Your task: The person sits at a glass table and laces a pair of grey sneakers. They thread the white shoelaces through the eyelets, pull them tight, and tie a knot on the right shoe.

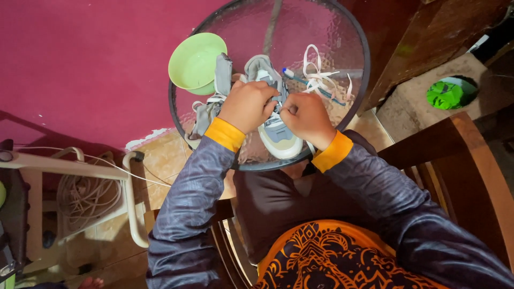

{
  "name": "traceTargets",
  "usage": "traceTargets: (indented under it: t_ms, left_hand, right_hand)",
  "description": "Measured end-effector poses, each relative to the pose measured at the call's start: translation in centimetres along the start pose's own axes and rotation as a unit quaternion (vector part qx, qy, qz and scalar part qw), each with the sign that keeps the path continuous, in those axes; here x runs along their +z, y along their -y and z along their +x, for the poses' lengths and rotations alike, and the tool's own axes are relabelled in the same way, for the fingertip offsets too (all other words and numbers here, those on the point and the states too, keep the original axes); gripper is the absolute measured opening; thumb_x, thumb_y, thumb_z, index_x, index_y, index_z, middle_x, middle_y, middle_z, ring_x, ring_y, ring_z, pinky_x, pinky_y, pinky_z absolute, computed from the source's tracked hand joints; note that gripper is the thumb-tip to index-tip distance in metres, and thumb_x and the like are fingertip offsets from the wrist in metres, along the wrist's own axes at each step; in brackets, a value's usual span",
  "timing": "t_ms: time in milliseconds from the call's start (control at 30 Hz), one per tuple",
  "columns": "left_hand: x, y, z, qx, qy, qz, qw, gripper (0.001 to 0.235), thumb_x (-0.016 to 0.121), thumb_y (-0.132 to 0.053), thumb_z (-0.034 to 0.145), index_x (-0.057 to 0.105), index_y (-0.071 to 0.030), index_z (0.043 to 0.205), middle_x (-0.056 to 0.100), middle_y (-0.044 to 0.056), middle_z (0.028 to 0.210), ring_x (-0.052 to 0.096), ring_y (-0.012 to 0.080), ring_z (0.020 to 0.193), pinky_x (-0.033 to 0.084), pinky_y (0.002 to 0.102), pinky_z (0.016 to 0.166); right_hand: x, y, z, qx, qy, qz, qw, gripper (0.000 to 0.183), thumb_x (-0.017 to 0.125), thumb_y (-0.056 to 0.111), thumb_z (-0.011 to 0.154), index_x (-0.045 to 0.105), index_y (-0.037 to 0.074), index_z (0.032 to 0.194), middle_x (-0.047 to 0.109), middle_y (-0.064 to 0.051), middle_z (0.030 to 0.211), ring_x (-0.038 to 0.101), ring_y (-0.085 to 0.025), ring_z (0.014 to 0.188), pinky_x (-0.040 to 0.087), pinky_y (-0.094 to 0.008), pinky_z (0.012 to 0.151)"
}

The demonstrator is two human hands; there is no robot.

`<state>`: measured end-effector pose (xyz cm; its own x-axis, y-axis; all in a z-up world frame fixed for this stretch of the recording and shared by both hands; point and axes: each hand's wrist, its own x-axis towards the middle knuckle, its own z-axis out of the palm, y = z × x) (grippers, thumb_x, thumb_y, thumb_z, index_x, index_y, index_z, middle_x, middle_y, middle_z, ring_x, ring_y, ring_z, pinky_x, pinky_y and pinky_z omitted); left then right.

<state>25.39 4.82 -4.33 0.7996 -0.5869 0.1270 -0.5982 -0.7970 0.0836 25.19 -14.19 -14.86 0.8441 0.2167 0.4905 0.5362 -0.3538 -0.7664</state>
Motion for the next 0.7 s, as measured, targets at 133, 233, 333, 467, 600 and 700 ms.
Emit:
traceTargets:
  t_ms: [133,233,333,467,600,700]
  left_hand:
    - [0.7,0.3,0.1,0.001,-0.024,0.005,1.000,0.022,0.069,-0.026,0.094,0.077,-0.015,0.112,0.072,0.002,0.090,0.072,0.0254,0.089,0.048,0.041,0.083]
    - [0.9,0.2,0.0,-0.002,-0.031,-0.007,1.000,0.022,0.070,-0.025,0.094,0.077,-0.015,0.111,0.072,0.002,0.090,0.072,0.0255,0.089,0.048,0.041,0.083]
    - [1.1,0.2,0.2,-0.005,-0.035,-0.007,0.999,0.020,0.071,-0.024,0.092,0.077,-0.015,0.109,0.072,0.001,0.088,0.072,0.0246,0.088,0.047,0.041,0.084]
    - [1.2,0.3,0.3,-0.003,-0.040,-0.007,0.999,0.019,0.072,-0.024,0.091,0.078,-0.017,0.108,0.071,0.000,0.086,0.072,0.0234,0.087,0.046,0.041,0.084]
    - [1.5,0.6,0.3,-0.009,-0.043,-0.012,0.999,0.020,0.074,-0.025,0.090,0.078,-0.017,0.108,0.071,-0.001,0.086,0.072,0.0227,0.087,0.045,0.040,0.084]
    - [1.7,0.6,0.2,-0.015,-0.044,-0.014,0.999,0.019,0.074,-0.025,0.089,0.077,-0.018,0.106,0.071,-0.001,0.084,0.072,0.0237,0.087,0.045,0.041,0.084]
  right_hand:
    - [0.3,0.7,-0.1,-0.008,-0.018,-0.020,1.000,0.014,0.069,0.011,0.080,0.064,0.007,0.068,0.053,-0.005,0.053,0.060,-0.030,0.055,0.051,-0.040,0.058]
    - [0.3,1.1,-0.2,-0.029,-0.033,-0.033,0.999,0.018,0.070,0.010,0.080,0.059,0.010,0.066,0.052,-0.004,0.053,0.061,-0.031,0.056,0.051,-0.038,0.057]
    - [0.2,1.0,0.2,-0.049,-0.005,-0.078,0.996,0.019,0.069,0.012,0.080,0.057,0.012,0.066,0.050,-0.002,0.053,0.061,-0.029,0.054,0.051,-0.036,0.056]
    - [0.0,-0.1,0.4,-0.042,-0.016,-0.022,0.999,0.021,0.066,0.010,0.078,0.051,0.011,0.064,0.047,-0.003,0.052,0.059,-0.032,0.055,0.049,-0.038,0.055]
    - [0.3,-0.1,0.2,-0.066,-0.050,-0.017,0.996,0.026,0.067,0.007,0.080,0.047,0.013,0.064,0.047,-0.003,0.055,0.060,-0.031,0.056,0.050,-0.037,0.057]
    - [0.8,-0.5,0.1,-0.071,-0.071,-0.022,0.995,0.022,0.072,0.009,0.082,0.056,0.012,0.068,0.050,-0.001,0.056,0.061,-0.028,0.057,0.050,-0.034,0.058]
